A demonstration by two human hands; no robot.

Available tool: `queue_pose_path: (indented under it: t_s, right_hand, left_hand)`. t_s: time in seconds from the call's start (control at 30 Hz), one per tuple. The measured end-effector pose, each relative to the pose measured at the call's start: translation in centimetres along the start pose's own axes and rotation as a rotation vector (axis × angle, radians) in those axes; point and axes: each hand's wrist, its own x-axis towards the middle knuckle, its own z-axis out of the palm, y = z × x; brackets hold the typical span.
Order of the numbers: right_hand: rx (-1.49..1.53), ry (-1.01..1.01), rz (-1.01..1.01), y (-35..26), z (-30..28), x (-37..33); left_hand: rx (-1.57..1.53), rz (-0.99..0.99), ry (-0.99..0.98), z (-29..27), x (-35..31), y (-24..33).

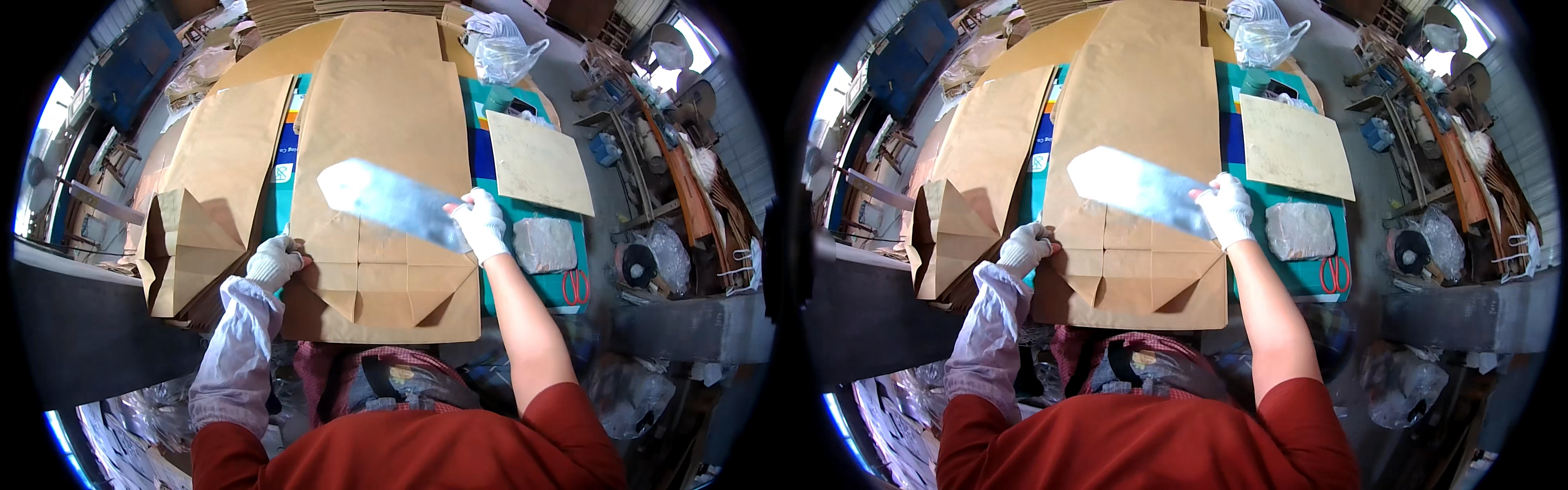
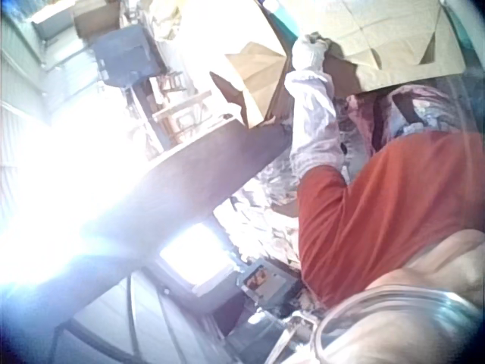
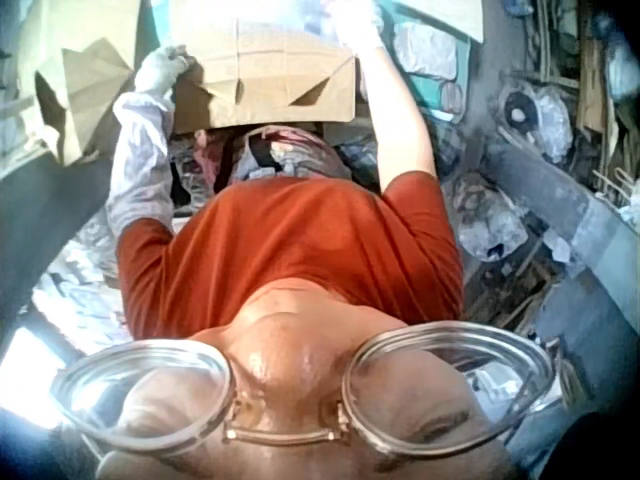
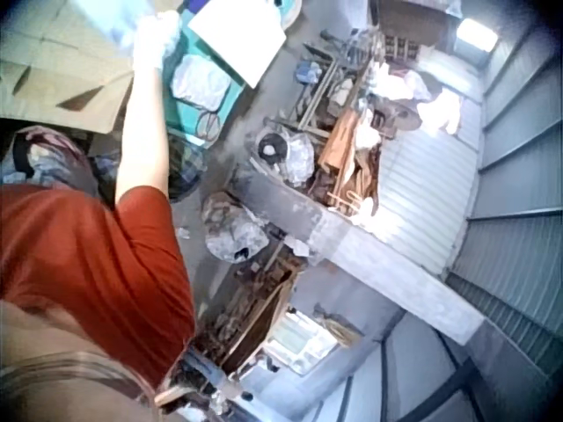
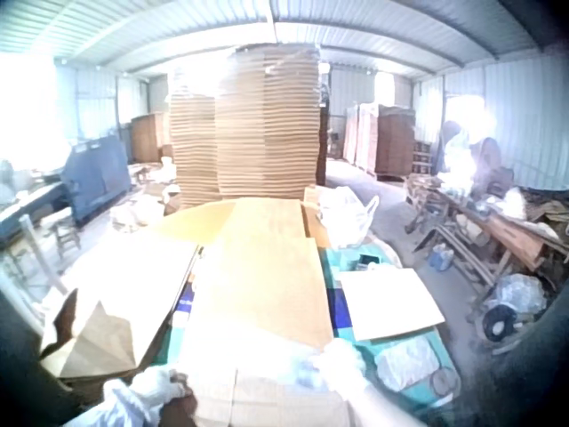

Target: The person repeatedly folds the top edge of a brown paper sheet on a workbench, using a flat metal tool to press and crease the fold. The person then moves the folded sheet aside and repeats the process with another sheet.

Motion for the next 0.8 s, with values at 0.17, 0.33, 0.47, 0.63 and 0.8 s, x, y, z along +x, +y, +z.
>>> queue_pose_path:
  t_s: [0.17,0.33,0.47,0.63,0.8]
  right_hand:
    - [-0.439,0.217,-0.446,-1.3,0.9,-3.0]
    - [-0.396,-0.212,-0.155,-3.4,-2.3,-11.5]
    - [-0.129,-0.215,-0.224,-5.0,1.8,-10.0]
    - [0.383,-0.333,-0.464,-22.7,11.9,-6.0]
    - [0.004,-0.505,-0.547,-35.1,18.0,-8.4]
  left_hand:
    - [-0.01,0.165,0.196,0.6,0.7,-5.4]
    - [-0.543,0.061,0.154,-2.8,-4.1,-1.3]
    - [-0.107,0.561,0.705,-9.5,-5.3,-0.3]
    - [-0.035,0.187,0.936,-24.5,-0.4,-13.7]
    - [0.448,-0.11,0.935,-29.9,3.5,-28.6]
